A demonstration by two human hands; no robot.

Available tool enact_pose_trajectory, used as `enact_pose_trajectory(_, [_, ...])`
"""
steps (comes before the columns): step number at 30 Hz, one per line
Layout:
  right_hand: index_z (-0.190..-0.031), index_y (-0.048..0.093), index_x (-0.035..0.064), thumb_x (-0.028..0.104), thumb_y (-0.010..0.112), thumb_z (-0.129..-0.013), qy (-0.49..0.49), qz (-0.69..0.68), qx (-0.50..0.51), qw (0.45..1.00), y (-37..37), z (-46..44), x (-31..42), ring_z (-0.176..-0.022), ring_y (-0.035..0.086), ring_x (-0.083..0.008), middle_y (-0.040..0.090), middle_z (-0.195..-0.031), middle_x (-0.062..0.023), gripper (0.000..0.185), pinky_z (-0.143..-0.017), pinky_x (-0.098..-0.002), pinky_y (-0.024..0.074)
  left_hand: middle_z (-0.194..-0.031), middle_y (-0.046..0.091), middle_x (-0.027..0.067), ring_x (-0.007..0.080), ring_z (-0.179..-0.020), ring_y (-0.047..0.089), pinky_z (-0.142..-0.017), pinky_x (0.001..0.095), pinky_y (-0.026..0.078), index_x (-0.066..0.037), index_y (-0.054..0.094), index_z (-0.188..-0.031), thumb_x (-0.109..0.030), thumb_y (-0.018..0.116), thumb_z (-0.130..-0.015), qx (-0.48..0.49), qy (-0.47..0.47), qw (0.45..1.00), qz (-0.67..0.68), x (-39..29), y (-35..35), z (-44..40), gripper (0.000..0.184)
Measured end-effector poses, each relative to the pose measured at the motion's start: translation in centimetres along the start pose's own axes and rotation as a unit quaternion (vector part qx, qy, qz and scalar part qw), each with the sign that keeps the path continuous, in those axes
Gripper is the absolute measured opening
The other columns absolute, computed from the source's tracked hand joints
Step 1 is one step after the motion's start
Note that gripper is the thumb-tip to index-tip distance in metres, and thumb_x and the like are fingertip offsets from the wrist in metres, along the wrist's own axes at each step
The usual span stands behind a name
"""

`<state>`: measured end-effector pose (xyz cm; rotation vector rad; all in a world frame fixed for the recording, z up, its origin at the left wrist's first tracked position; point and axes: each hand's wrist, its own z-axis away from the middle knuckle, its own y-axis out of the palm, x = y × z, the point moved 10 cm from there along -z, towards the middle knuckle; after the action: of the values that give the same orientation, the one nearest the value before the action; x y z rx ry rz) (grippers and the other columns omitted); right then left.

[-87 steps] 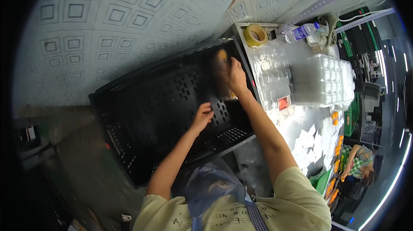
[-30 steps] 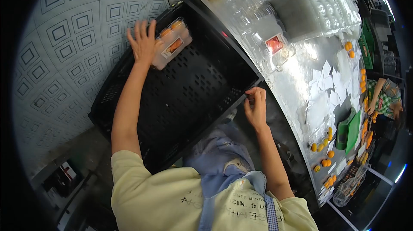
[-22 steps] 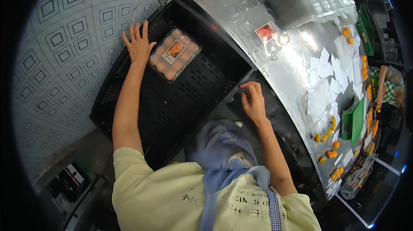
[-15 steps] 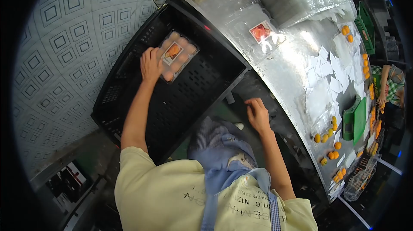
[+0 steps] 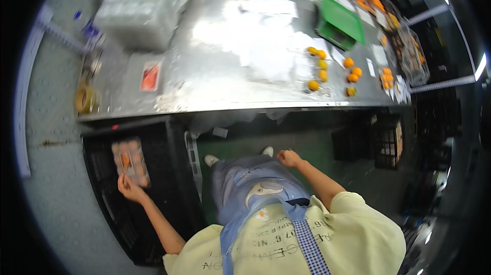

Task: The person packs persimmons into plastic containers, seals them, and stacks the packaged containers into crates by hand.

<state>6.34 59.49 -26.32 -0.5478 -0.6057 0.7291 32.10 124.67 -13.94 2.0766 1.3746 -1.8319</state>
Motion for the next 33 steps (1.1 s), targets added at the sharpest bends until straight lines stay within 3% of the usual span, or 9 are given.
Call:
enact_pose_trajectory(7, [-0.098,0.067,0.0055,0.013,0.057,-0.078,0.045,-0.146,-0.065,0.986,0.3,2.4,-13.4,-0.085,0.067,-0.0256,0.07,-0.092,-0.0133,0.024,-0.079,-0.0353,0.0525,-0.11,0.056,0.009,0.0187,-0.099,0.058,-0.085,0.03,0.049,0.002,0.067,-0.098,-0.002,0.063,-0.087,0.031,0.162,0.984,0.073,-21.0,3.8,9.6,0.013])
enact_pose_trajectory(13, [-0.102,0.064,0.0004,0.009,0.055,-0.082,0.031,-0.294,-0.102,0.95,-1.8,5.0,-20.8,-0.072,0.066,-0.0179,0.068,-0.085,-0.0115,0.023,-0.07,-0.0322,0.0534,-0.109,0.055,0.0055,0.0155,-0.092,0.059,-0.08,0.0263,0.051,0.004,0.067,-0.096,0.004,0.065,-0.083,0.206,0.052,0.931,0.296,-32.6,17.2,28.3,0.013])
enact_pose_trajectory(18, [-0.102,0.063,0.0003,0.009,0.058,-0.081,0.068,-0.259,-0.171,0.948,-4.7,8.9,-30.9,-0.072,0.066,-0.0175,0.068,-0.083,-0.01,0.023,-0.069,-0.0324,0.0534,-0.109,0.054,0.005,0.0118,-0.088,0.057,-0.074,0.0215,0.048,0.001,0.068,-0.094,0.003,0.068,-0.081,0.333,0.028,0.883,0.33,-41.6,24.7,41.4,0.012])
enact_pose_trajectory(20, [-0.101,0.063,0.0005,0.009,0.058,-0.081,0.09,-0.324,-0.195,0.922,-4.8,9.9,-35.2,-0.072,0.066,-0.0173,0.068,-0.083,-0.0098,0.023,-0.069,-0.032,0.0533,-0.107,0.056,0.0043,0.0139,-0.096,0.057,-0.082,0.0246,0.048,-0.001,0.068,-0.095,0.001,0.069,-0.082,0.368,0.031,0.868,0.332,-44.6,26.4,45.0,0.013])
enact_pose_trajectory(23, [-0.101,0.063,0.0012,0.01,0.059,-0.082,0.113,-0.408,-0.191,0.885,-4.6,10.5,-39.8,-0.071,0.066,-0.0156,0.068,-0.083,-0.0079,0.021,-0.066,-0.0302,0.0529,-0.109,0.054,0.0045,0.0096,-0.086,0.057,-0.07,0.0202,0.045,0.001,0.068,-0.095,0.002,0.067,-0.083,0.4,0.061,0.856,0.321,-47.7,29.2,48.4,0.012])
enact_pose_trajectory(24, [-0.102,0.063,0.0014,0.011,0.059,-0.083,0.121,-0.434,-0.181,0.874,-5.3,10.8,-41.1,-0.071,0.065,-0.0148,0.067,-0.083,-0.0072,0.021,-0.066,-0.0294,0.0527,-0.102,0.06,0.0034,0.0122,-0.094,0.057,-0.082,0.0241,0.047,-0.001,0.068,-0.097,-0.002,0.064,-0.086,0.41,0.067,0.85,0.323,-48.9,30.1,49.7,0.012])
enact_pose_trajectory(28, [-0.104,0.062,0.0021,0.012,0.059,-0.085,0.121,-0.501,-0.2,0.833,-8.4,9.5,-44.4,-0.07,0.064,-0.0118,0.066,-0.081,-0.0049,0.021,-0.063,-0.026,0.0515,-0.1,0.063,0.0061,0.0103,-0.088,0.056,-0.072,0.0214,0.044,-0.001,0.067,-0.104,-0.01,0.057,-0.093,0.467,0.098,0.838,0.264,-52.4,35.0,54.4,0.018])
enact_pose_trajectory(31, [-0.104,0.061,0.0024,0.01,0.058,-0.085,0.121,-0.537,-0.211,0.808,-14.1,8.6,-46.0,-0.071,0.063,-0.0106,0.065,-0.08,-0.0039,0.021,-0.062,-0.0245,0.0509,-0.1,0.063,0.007,0.0097,-0.084,0.056,-0.069,0.0215,0.044,-0.001,0.065,-0.11,-0.014,0.054,-0.094,0.536,-0.026,0.786,0.307,-54.9,40.5,59.2,0.023])
enact_pose_trajectory(33, [-0.104,0.061,0.0016,0.01,0.057,-0.086,0.113,-0.535,-0.224,0.807,-17.4,8.4,-47.2,-0.072,0.063,-0.0112,0.065,-0.081,-0.0042,0.02,-0.065,-0.0258,0.0513,-0.097,0.062,0.007,0.0099,-0.079,0.056,-0.065,0.022,0.046,-0.001,0.062,-0.116,-0.017,0.053,-0.095,0.575,-0.023,0.756,0.313,-58.8,43.7,63.1,0.027])
